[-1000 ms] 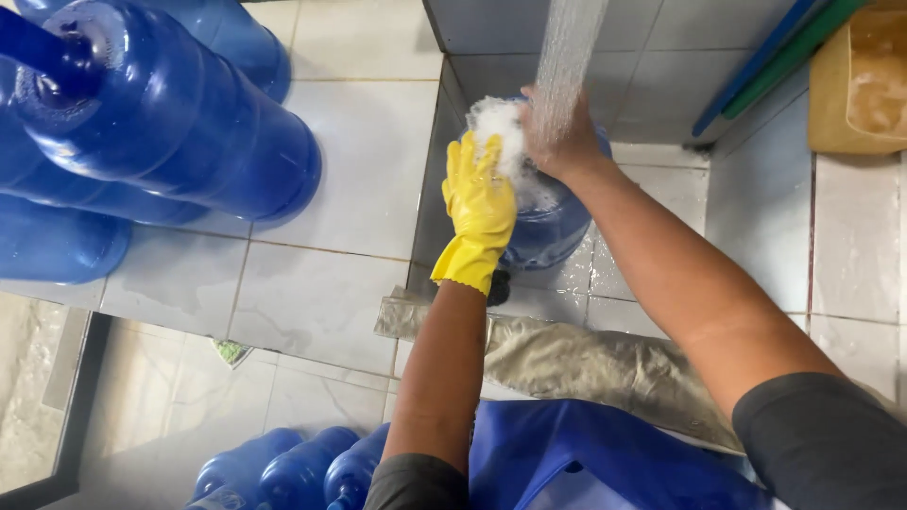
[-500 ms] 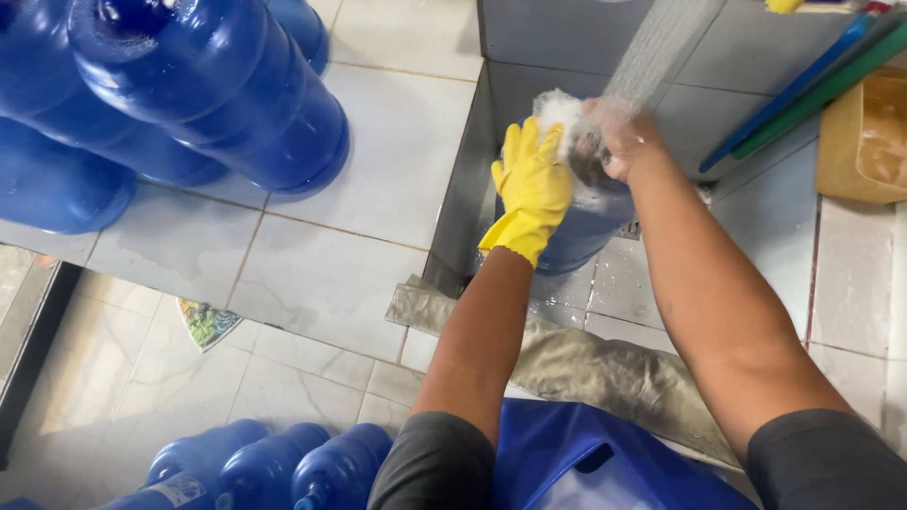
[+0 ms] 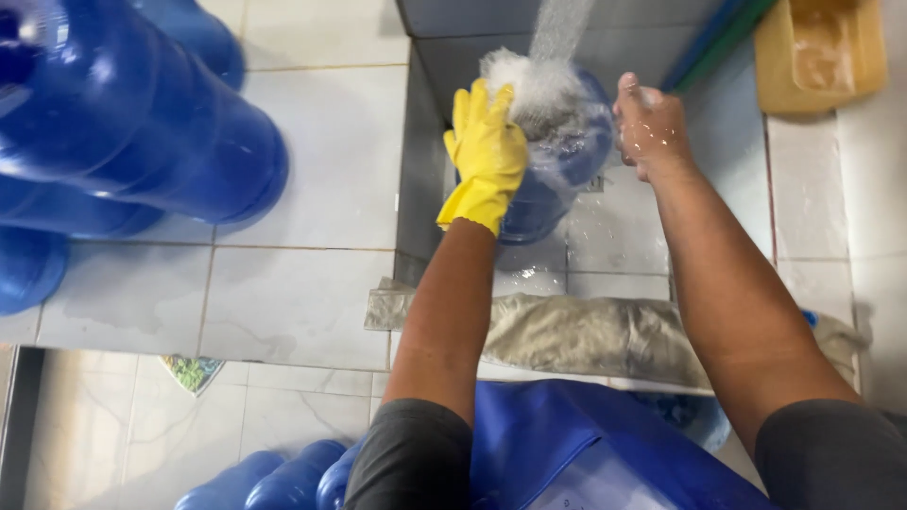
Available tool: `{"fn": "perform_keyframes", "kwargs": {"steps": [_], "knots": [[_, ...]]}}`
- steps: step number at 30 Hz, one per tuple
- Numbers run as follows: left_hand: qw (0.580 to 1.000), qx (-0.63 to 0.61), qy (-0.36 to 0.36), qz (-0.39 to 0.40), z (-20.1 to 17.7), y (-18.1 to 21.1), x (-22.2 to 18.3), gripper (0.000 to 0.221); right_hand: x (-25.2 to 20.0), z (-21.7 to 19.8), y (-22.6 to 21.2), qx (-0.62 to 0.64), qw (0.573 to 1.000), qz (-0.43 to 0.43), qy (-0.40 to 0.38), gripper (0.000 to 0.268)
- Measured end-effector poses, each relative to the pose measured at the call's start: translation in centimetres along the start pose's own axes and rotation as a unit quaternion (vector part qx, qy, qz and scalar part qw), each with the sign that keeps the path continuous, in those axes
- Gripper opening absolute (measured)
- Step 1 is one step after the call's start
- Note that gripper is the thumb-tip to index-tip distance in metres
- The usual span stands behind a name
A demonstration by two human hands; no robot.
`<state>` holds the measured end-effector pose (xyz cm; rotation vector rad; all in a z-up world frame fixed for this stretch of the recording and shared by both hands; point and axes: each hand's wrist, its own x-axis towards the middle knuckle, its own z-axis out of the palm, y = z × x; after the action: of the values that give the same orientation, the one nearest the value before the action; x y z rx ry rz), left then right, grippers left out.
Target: Scrubbing the exterior of large blue water jugs with soap and rinsing them with water in a cleaning area.
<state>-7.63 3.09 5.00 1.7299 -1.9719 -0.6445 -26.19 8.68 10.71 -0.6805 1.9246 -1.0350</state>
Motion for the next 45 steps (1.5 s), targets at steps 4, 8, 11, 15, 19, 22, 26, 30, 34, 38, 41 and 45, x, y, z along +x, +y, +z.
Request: {"fn": "perform_keyframes", "kwargs": {"steps": [4,8,11,15,19,22,26,30,34,38,41,45], "knots": [[1.000,0.008,0.000,0.015,-0.3,0.3,0.1,0.059,4.6,-1.7,8.5,0.060,0.991,0.105,0.064,0.043],[0.945,0.140,0.231,0.186,7.3,-6.8,4.4,0.062,5.3,-3.8,15.4,0.008,0.985,0.159,-0.060,0.020],[0.947,0.074,0.195,0.243,-1.1,-0.1,0.9,0.042,6.2,-10.1,20.1,-0.061,0.983,0.169,0.045,0.073],[0.956,0.075,0.178,0.219,3.4,-7.3,4.1,0.051,9.9,-21.7,30.6,-0.192,0.931,-0.132,0.281,0.035],[0.974,0.076,0.125,0.174,2.6,-8.1,4.2,0.056,5.7,-21.4,28.0,-0.464,0.868,0.103,0.142,0.064],[0.975,0.072,0.119,0.173,1.6,-7.6,3.1,0.055,5.9,-20.1,27.4,-0.408,0.899,0.120,0.106,0.073],[0.965,0.072,0.100,0.230,-0.1,-6.1,1.9,0.056,10.2,-19.7,24.0,-0.392,0.909,0.092,0.106,0.061],[0.981,0.075,0.083,0.158,0.1,-7.8,1.4,0.047,18.4,-19.7,28.8,-0.345,0.929,-0.040,0.131,0.081],[0.980,0.088,0.095,0.149,0.6,-8.6,1.7,0.050,17.8,-17.8,27.7,-0.114,0.838,-0.533,0.015,0.065],[0.976,0.098,0.110,0.158,0.9,-9.6,1.3,0.051,16.0,-17.5,28.1,0.270,0.949,-0.137,0.083,0.024],[0.992,0.044,0.075,0.095,-0.4,-6.0,0.2,0.055,12.1,-20.9,20.0,0.207,0.919,-0.129,0.309,0.020],[0.987,0.082,0.084,0.113,0.0,-6.4,0.0,0.053,15.4,-21.8,25.9,-0.512,0.840,0.027,0.178,0.075]]}}
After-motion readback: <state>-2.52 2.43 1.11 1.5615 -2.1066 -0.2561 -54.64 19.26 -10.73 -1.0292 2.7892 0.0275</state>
